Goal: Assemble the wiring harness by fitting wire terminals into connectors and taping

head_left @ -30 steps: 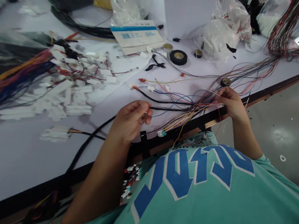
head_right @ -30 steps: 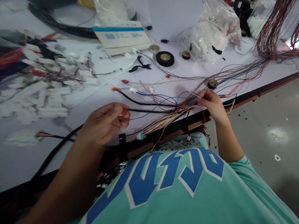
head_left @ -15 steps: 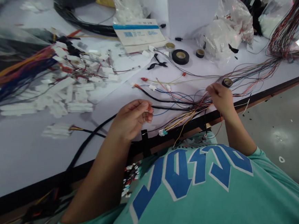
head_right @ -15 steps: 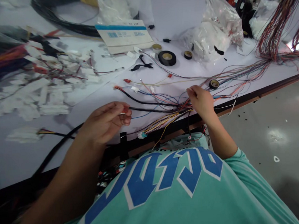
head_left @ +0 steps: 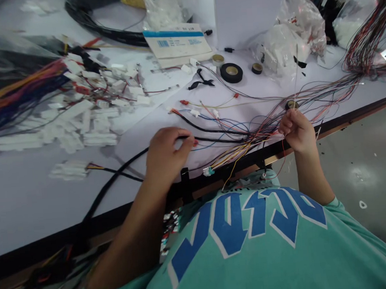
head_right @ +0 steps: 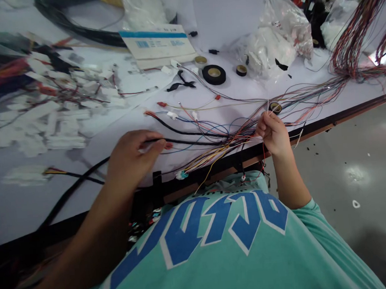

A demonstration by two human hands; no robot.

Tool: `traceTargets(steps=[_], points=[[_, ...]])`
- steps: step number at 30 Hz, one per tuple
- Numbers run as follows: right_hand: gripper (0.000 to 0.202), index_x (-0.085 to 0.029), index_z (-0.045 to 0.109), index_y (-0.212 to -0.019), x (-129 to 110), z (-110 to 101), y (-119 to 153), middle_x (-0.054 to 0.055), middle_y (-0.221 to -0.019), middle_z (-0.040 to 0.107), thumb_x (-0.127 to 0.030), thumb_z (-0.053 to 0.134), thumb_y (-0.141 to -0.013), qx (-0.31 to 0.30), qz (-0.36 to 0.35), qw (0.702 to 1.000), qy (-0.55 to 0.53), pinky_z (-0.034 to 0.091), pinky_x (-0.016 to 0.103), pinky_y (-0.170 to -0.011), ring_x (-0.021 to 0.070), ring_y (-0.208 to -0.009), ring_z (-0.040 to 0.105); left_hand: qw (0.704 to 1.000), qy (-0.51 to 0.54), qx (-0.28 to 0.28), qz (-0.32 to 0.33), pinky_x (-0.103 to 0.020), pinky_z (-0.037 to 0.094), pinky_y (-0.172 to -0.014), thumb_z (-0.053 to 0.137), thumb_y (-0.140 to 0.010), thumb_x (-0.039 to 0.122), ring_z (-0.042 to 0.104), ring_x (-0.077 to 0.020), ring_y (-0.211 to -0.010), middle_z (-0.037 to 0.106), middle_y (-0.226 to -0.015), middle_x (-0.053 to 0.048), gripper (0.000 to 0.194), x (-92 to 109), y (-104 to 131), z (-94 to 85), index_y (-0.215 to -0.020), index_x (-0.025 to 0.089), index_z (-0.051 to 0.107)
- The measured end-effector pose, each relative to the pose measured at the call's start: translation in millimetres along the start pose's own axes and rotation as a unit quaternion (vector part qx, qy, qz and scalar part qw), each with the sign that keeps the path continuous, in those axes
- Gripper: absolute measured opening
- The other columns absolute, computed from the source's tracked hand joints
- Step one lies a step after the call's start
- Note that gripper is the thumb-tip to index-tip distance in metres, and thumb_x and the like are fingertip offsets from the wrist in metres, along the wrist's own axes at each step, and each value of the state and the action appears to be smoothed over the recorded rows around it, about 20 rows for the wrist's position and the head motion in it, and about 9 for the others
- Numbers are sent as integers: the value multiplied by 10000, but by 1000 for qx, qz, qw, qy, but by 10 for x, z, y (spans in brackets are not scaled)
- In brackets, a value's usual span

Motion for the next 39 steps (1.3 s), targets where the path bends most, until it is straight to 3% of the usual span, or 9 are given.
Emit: traceTargets(steps=[3, 8, 14, 18, 21, 28, 32, 37, 39], points=[[349, -234, 404, -696, -145, -132, -7, -92, -524, 315, -444, 680, -660, 17, -62, 998, 20, 363, 212, -473, 65, -450, 346, 990, -113, -22, 84, -351, 436, -868, 517, -746, 290, 606, -225, -913, 684, -964, -73, 193, 343, 40, 92, -840, 186, 650], [298, -227, 437, -686, -329, -341, -7, -46, -596, 434, -474, 598, -730, 74, -141, 977, 144, 399, 233, -515, 85, -533, 433, 934, -233, -233, 135, -313, 434, -744, 457, -834, 308, 631, -251, -911, 711, -934, -75, 273, 931, 97, 888, -891, 197, 700], [336, -217, 513, -721, -344, -549, 92, -49, -650, 510, -530, 635, -716, 92, -172, 965, 175, 341, 192, -405, 41, -436, 395, 898, -289, -287, 165, -329, 433, -771, 540, -819, 413, 612, -305, -1002, 694, -978, -138, 352, 1246, -32, 1540, -1009, 153, 681], [384, -221, 563, -740, -371, -527, 170, -5, -804, 595, -579, 682, -663, 70, -201, 966, 149, 541, 291, -642, 103, -634, 605, 909, -242, -311, 139, -302, 430, -747, 586, -782, 320, 627, -260, -923, 699, -919, -92, 231, 1185, -108, 1664, -927, 185, 703], [379, -217, 589, -747, -317, -412, 202, 18, -914, 627, -570, 698, -662, 19, -202, 969, 138, 548, 348, -795, 134, -768, 655, 923, -186, -318, 111, -287, 418, -698, 580, -755, 251, 625, -218, -801, 696, -853, -72, 193, 1124, -154, 1670, -876, 166, 704], [390, -200, 591, -851, -58, -131, 254, 26, -791, 672, -582, 566, -779, -94, -133, 963, 216, 540, 294, -637, 130, -633, 640, 955, -49, -291, 36, -246, 382, -589, 552, -718, 190, 538, -128, -590, 647, -654, -29, 142, 1058, -215, 1588, -785, 135, 665], [224, -185, 625, -931, -2, 215, 250, 42, -815, 683, -299, 436, -895, -180, -153, 879, 413, 503, 261, -650, 126, -660, 623, 930, 127, -334, -88, -218, 333, -500, 546, -694, 120, 459, -75, -433, 563, -508, 18, 69, 974, -162, 1591, -692, 139, 612], [329, -173, 642, -1047, 192, 465, 76, 137, -996, 680, -86, 383, -864, -157, -97, 658, 731, 472, 312, -740, 224, -922, 639, 883, 228, -374, -170, -205, 284, -434, 555, -712, 105, 493, -81, -387, 576, -482, 8, 52, 912, -107, 1525, -679, 142, 569], [350, -159, 632, -1076, 216, 521, 27, 156, -1004, 674, -84, 353, -879, -136, -79, 602, 783, 470, 318, -723, 249, -952, 636, 877, 231, -383, -178, -200, 296, -427, 527, -734, 79, 502, -84, -381, 571, -471, 9, 86, 887, -91, 1498, -682, 140, 559]])
Point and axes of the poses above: each hand's wrist, its own y-axis away from the middle knuckle, its own z-axis out of the palm, x = y × z, the point moved 9 cm from there along -y, towards the middle knuckle
